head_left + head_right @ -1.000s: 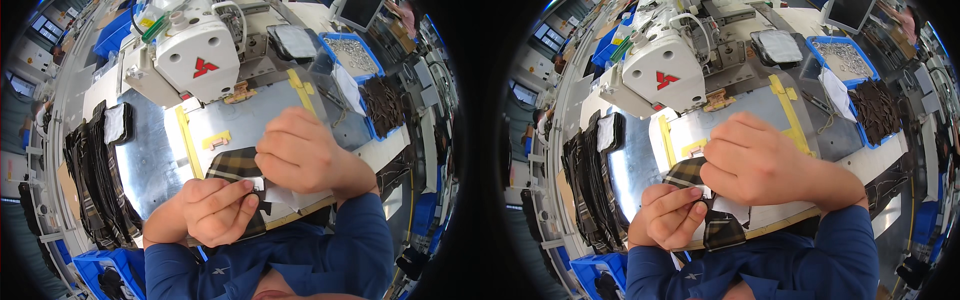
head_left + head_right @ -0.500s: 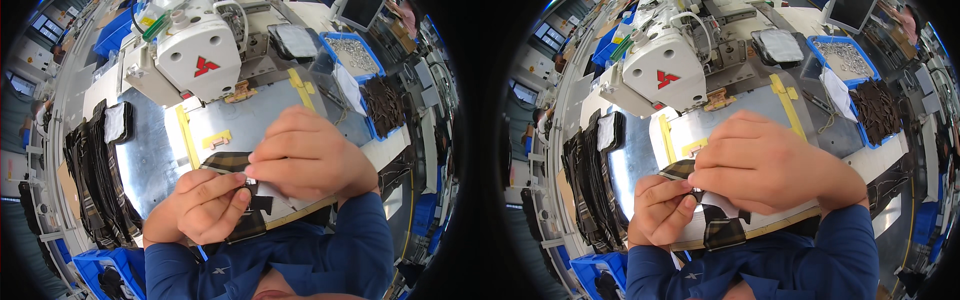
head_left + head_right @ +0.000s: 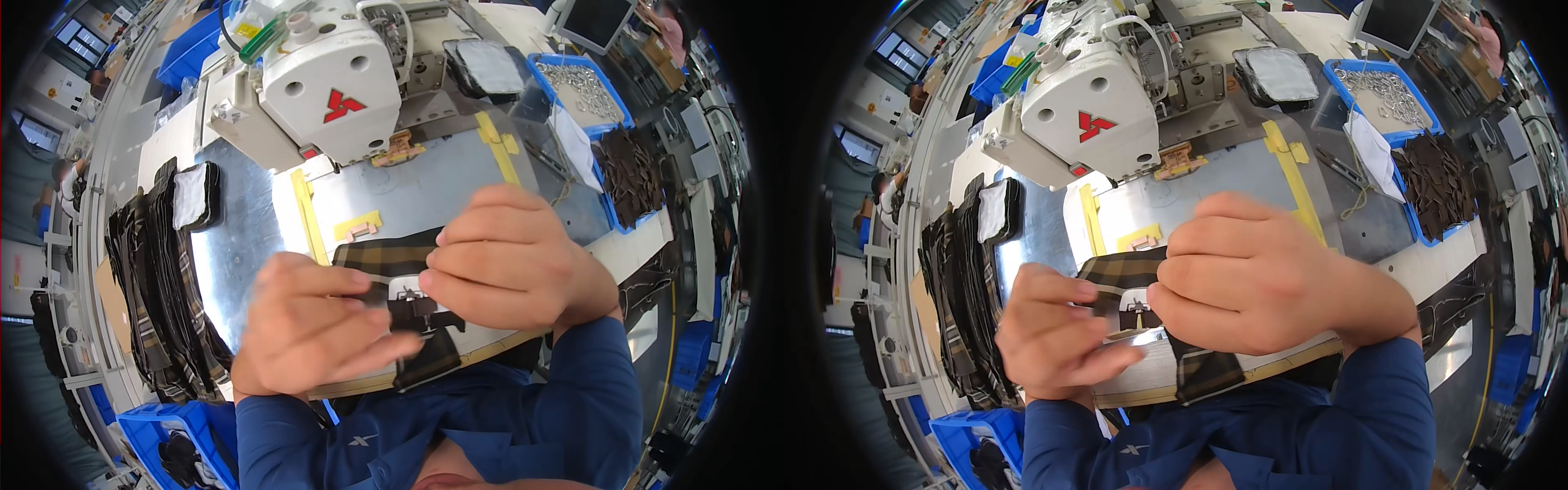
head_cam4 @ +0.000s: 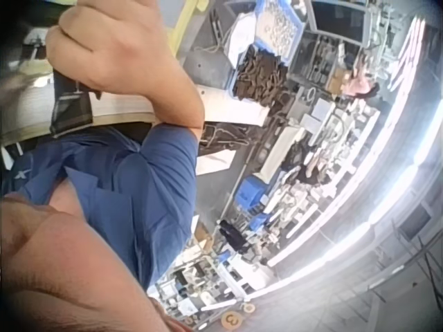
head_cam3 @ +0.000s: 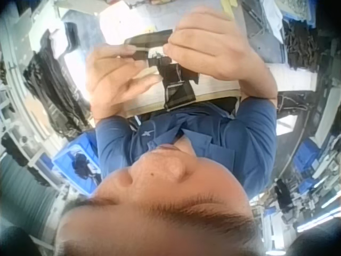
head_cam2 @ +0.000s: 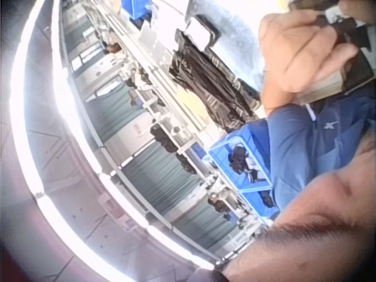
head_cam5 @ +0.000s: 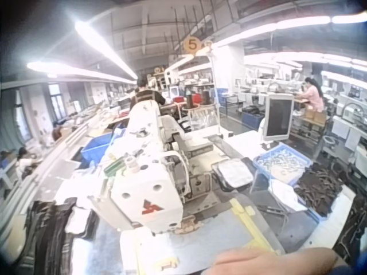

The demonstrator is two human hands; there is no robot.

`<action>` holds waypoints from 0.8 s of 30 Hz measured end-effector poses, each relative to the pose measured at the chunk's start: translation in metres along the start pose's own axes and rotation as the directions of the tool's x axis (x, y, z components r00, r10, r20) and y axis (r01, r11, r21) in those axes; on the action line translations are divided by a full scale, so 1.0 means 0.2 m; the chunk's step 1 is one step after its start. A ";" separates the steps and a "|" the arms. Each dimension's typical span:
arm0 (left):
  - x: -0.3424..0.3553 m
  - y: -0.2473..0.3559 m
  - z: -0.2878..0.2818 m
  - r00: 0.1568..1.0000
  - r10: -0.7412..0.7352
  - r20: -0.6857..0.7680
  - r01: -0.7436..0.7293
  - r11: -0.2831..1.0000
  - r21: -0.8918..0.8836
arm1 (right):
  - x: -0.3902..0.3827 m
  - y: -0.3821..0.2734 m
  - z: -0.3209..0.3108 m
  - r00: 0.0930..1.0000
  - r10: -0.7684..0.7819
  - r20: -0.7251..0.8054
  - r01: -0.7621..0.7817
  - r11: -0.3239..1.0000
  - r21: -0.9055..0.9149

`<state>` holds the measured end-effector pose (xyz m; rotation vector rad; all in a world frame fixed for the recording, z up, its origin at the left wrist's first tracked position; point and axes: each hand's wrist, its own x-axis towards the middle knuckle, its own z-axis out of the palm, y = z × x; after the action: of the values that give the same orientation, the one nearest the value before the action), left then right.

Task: The person operates an industrial sewing machine to attach zippers to black fabric pouches. They align the zipper tape with the fabric edge, guide the material under the presser foot, and sew along the zipper line. The person handles multiple pouches sequentially, adjusting the fabric and zipper position for each stitch.

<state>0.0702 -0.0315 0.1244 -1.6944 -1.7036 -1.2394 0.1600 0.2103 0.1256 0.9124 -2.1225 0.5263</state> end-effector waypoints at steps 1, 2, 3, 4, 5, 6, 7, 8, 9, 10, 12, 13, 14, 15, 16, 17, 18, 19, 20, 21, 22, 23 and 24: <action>0.01 0.01 -0.04 0.994 -0.110 -0.028 0.107 0.991 -0.074 | 0.00 0.00 -0.01 1.000 -0.004 -0.008 0.004 1.000 -0.002; 0.02 0.00 -0.07 0.984 -0.179 0.011 0.179 0.976 -0.127 | 0.00 0.00 -0.01 1.000 -0.008 -0.016 0.008 1.000 0.000; 0.03 0.00 -0.10 0.968 -0.246 0.051 0.252 0.952 -0.175 | 0.01 0.00 -0.01 1.000 -0.012 -0.023 0.012 1.000 0.002; 0.04 -0.01 -0.12 0.946 -0.312 0.091 0.324 0.921 -0.216 | 0.01 0.00 -0.01 0.999 -0.015 -0.030 0.015 1.000 0.009; 0.05 0.00 -0.13 0.925 -0.343 0.163 0.373 0.902 -0.216 | 0.01 0.00 -0.01 0.999 -0.020 -0.036 0.021 1.000 0.016; 0.06 0.00 -0.14 0.897 -0.375 0.232 0.423 0.881 -0.212 | 0.01 0.00 0.00 0.999 -0.026 -0.041 0.027 0.999 0.026; 0.06 0.00 -0.13 0.907 -0.357 0.222 0.401 0.894 -0.198 | 0.00 0.00 0.00 0.998 -0.034 -0.047 0.035 0.999 0.037; 0.06 0.00 -0.12 0.917 -0.339 0.212 0.378 0.907 -0.184 | 0.00 0.00 0.00 0.998 -0.037 -0.046 0.039 0.998 0.044; 0.05 0.00 -0.09 0.926 -0.321 0.199 0.355 0.919 -0.171 | 0.01 0.00 0.00 0.998 -0.040 -0.042 0.042 0.998 0.050; 0.04 0.00 -0.08 0.935 -0.302 0.187 0.332 0.930 -0.156 | 0.01 0.00 0.00 0.999 -0.039 -0.033 0.041 0.998 0.051; 0.03 0.00 -0.06 0.955 -0.265 0.133 0.279 0.955 -0.101 | 0.01 0.00 0.00 0.999 -0.038 -0.031 0.040 0.998 0.050; 0.03 0.00 -0.05 0.964 -0.244 0.109 0.252 0.965 -0.072 | 0.01 0.00 0.01 0.999 -0.038 -0.038 0.039 0.998 0.047; 0.03 0.00 -0.04 0.972 -0.209 0.105 0.214 0.976 -0.044 | 0.01 0.00 0.01 0.998 -0.039 -0.042 0.041 0.998 0.048; 0.04 0.01 -0.04 0.980 -0.173 0.100 0.175 0.984 -0.016 | 0.01 0.00 0.01 0.998 -0.042 -0.045 0.044 0.998 0.049; 0.04 0.01 -0.03 0.986 -0.137 0.096 0.136 0.991 0.012 | 0.00 0.00 0.01 0.998 -0.047 -0.044 0.049 0.997 0.055; 0.04 0.00 -0.03 0.991 -0.093 0.097 0.089 0.995 0.047 | 0.00 0.00 0.01 0.998 -0.048 -0.043 0.051 0.997 0.057; 0.04 0.00 -0.03 0.994 -0.051 0.101 0.042 0.996 0.082 | 0.00 0.00 0.01 0.998 -0.051 -0.043 0.053 0.997 0.060; 0.04 -0.01 -0.03 0.994 -0.008 0.106 -0.005 0.993 0.117 | 0.01 -0.01 0.01 0.998 -0.050 -0.041 0.052 0.997 0.060; 0.03 0.00 -0.03 0.995 -0.003 0.102 -0.010 0.991 0.136 | 0.01 -0.01 0.01 0.998 -0.049 -0.040 0.052 0.997 0.060; 0.03 0.01 -0.02 0.995 0.001 0.096 -0.016 0.988 0.154 | 0.01 -0.01 0.01 0.998 -0.048 -0.037 0.050 0.997 0.064; 0.02 0.01 -0.02 0.996 0.006 0.091 -0.022 0.985 0.173 | 0.01 -0.01 0.00 0.998 -0.047 -0.033 0.049 0.996 0.069; 0.02 0.00 -0.02 0.995 0.022 0.100 -0.036 0.990 0.139 | 0.01 -0.01 0.01 0.998 -0.046 -0.034 0.048 0.996 0.076; 0.01 -0.02 -0.01 0.993 0.040 0.108 -0.052 0.993 0.105 | 0.01 -0.01 0.00 0.998 -0.044 -0.034 0.047 0.996 0.082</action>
<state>0.0653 -0.0322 0.1264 -1.7524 -1.7489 -1.0344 0.1599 0.2079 0.1267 0.9895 -2.0590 0.6053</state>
